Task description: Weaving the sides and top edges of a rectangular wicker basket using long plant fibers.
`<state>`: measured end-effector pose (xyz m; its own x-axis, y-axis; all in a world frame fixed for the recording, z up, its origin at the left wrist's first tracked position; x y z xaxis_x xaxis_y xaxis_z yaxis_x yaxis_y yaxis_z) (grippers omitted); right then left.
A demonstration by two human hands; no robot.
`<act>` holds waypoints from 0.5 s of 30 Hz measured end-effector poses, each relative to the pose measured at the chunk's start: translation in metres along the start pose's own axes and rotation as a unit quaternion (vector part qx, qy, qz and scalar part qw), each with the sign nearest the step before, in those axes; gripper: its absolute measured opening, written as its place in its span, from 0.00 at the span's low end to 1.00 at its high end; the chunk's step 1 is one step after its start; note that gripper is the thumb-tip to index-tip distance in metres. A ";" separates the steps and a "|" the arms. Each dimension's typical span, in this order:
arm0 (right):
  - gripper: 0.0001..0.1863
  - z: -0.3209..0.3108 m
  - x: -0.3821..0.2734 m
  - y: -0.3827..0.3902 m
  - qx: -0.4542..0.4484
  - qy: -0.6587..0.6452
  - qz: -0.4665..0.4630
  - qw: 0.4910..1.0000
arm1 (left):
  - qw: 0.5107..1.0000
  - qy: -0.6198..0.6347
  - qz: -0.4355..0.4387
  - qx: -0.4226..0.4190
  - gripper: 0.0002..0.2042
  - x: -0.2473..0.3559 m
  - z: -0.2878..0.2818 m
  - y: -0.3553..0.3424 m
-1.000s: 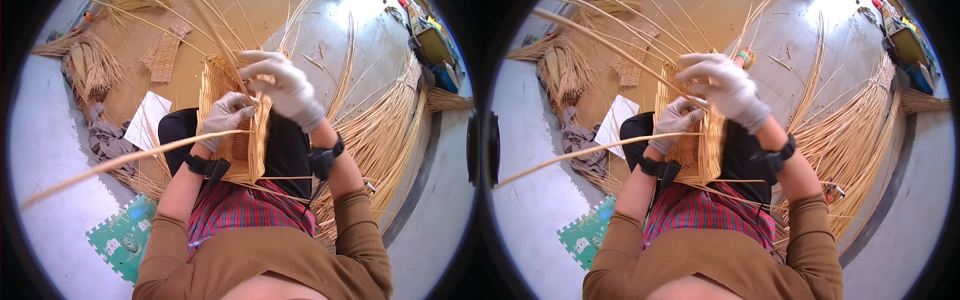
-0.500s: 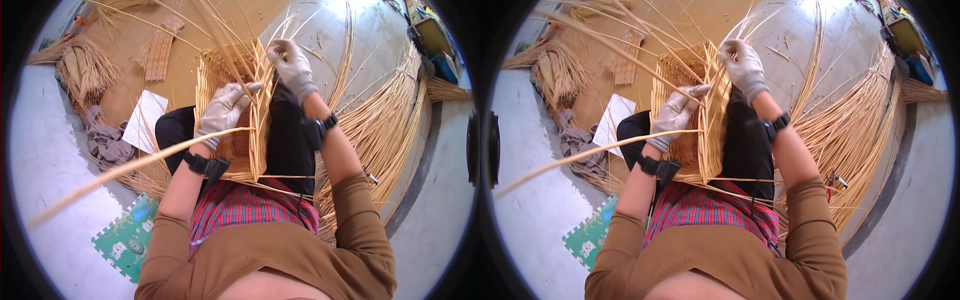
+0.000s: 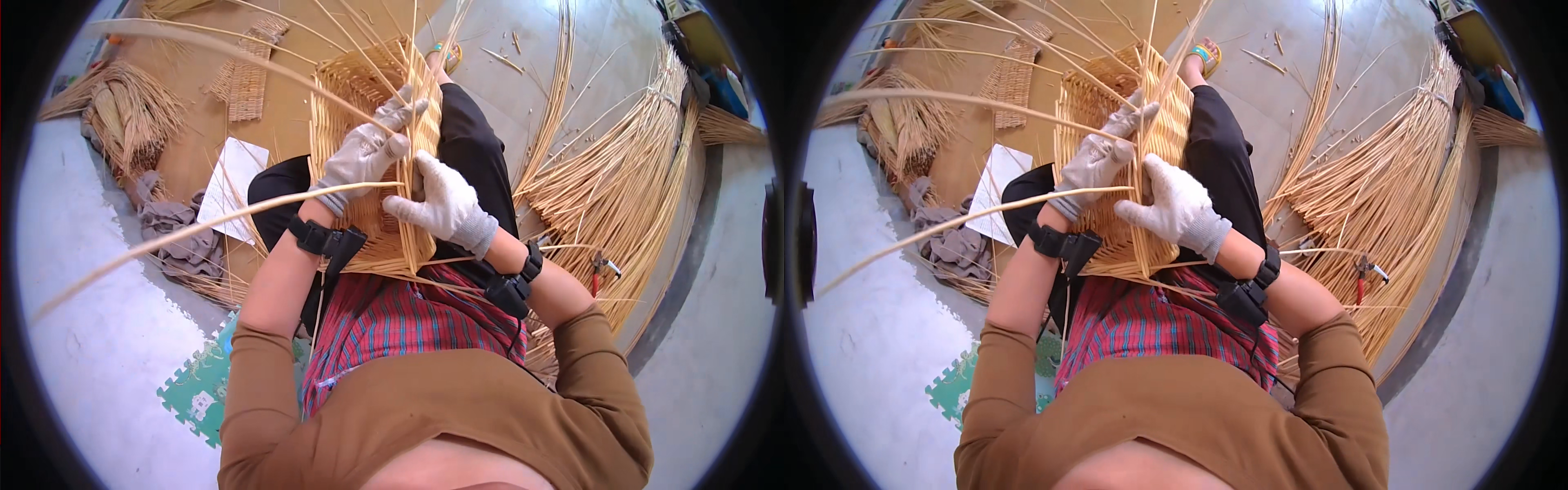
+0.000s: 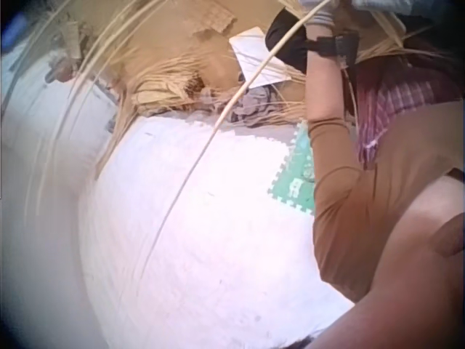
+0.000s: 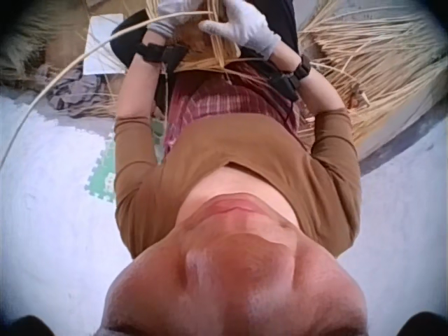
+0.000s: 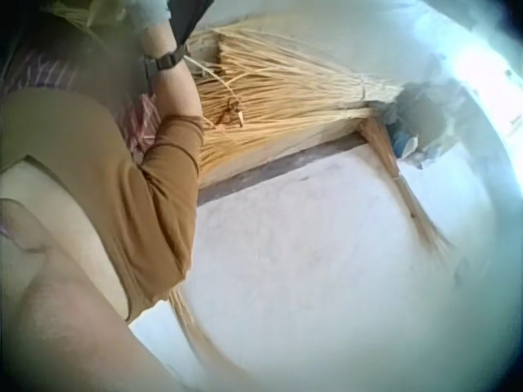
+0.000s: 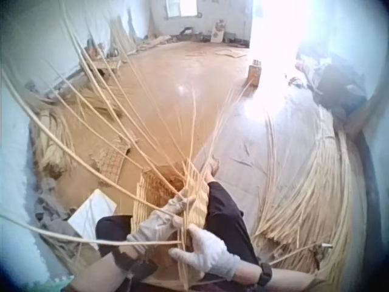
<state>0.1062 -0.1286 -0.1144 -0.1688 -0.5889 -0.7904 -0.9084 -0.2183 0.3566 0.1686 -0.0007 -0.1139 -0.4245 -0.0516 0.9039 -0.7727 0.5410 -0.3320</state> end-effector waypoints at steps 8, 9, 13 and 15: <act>0.18 -0.081 -0.051 0.015 0.089 0.045 -0.100 0.990 | 0.990 -0.133 0.045 0.032 0.33 0.007 0.003 -0.006; 0.10 -0.081 -0.072 0.026 0.179 0.025 -0.249 0.951 | 0.974 0.191 -0.053 0.106 0.35 -0.008 0.010 -0.006; 0.06 -0.034 -0.072 0.043 0.137 -0.160 -0.235 0.949 | 0.963 0.219 -0.119 0.106 0.41 -0.016 0.012 -0.002; 0.20 -0.036 -0.017 0.003 -0.026 -0.589 -0.076 0.804 | 0.960 0.250 -0.117 0.055 0.42 -0.024 0.009 -0.002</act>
<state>0.1204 -0.1467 -0.0822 -0.3297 0.5877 -0.7389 -0.9410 -0.2676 0.2070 0.1761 -0.0075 -0.1374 0.0243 0.2630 0.9645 -0.8759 0.4707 -0.1063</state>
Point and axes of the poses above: each hand's wrist, its own y-axis away from the middle knuckle, its own z-axis out of the palm, x = y × z, the point moved 7 cm from there along -y, towards the middle knuckle, and after that the axes turned 14 degrees about z, right-handed, at the moved point
